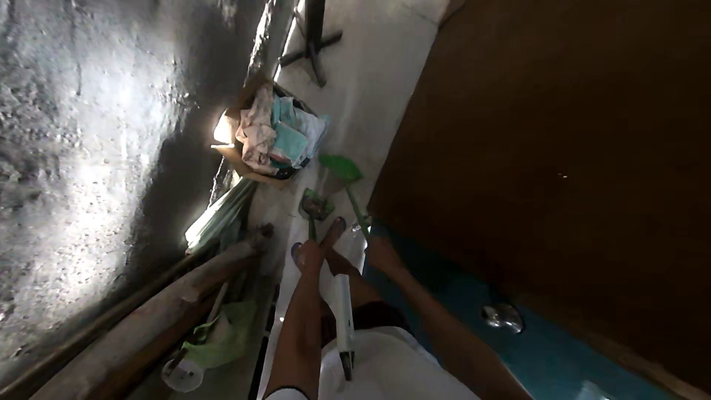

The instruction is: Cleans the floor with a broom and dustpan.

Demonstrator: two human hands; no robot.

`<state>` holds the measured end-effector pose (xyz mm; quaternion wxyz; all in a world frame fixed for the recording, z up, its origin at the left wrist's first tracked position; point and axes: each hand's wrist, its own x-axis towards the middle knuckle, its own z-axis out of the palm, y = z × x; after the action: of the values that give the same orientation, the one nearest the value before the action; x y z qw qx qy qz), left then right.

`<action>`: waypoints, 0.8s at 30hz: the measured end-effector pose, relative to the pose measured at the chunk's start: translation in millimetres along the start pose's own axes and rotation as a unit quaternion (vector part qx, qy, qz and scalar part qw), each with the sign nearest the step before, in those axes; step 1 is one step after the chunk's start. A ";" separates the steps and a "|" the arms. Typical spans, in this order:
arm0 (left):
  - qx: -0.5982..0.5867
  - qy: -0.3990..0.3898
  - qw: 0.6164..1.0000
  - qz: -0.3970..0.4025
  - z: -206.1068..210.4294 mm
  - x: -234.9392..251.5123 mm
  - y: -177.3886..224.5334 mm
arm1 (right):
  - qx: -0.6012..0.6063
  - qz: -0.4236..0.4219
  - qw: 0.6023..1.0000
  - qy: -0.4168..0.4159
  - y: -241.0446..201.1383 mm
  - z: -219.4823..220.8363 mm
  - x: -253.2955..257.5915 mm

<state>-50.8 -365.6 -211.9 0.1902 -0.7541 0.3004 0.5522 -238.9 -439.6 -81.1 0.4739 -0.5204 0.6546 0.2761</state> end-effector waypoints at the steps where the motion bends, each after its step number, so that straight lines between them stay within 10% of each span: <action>1: 0.001 -0.002 1.000 0.002 -1.0 -0.7 -0.1 | 0.013 0.001 1.000 -0.022 4.1 2.6 2.3; 10: 0.017 -0.001 1.000 0.011 -15.9 -9.2 16.9 | 0.289 0.054 0.951 -0.091 69.1 -91.6 -78.8; 16: -0.001 -0.045 0.998 0.040 -123.0 -145.2 133.6 | 0.352 0.018 0.935 0.043 40.5 -153.1 -77.7; 24: 0.037 -0.014 0.995 0.093 -149.1 -67.8 196.0 | 0.512 -0.024 0.852 0.106 -14.1 -285.7 -21.5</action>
<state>-87.8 -587.7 -91.5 0.1699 -0.7073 0.3866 0.5669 -320.6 -679.0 54.1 0.6075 -0.2455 0.7369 -0.1664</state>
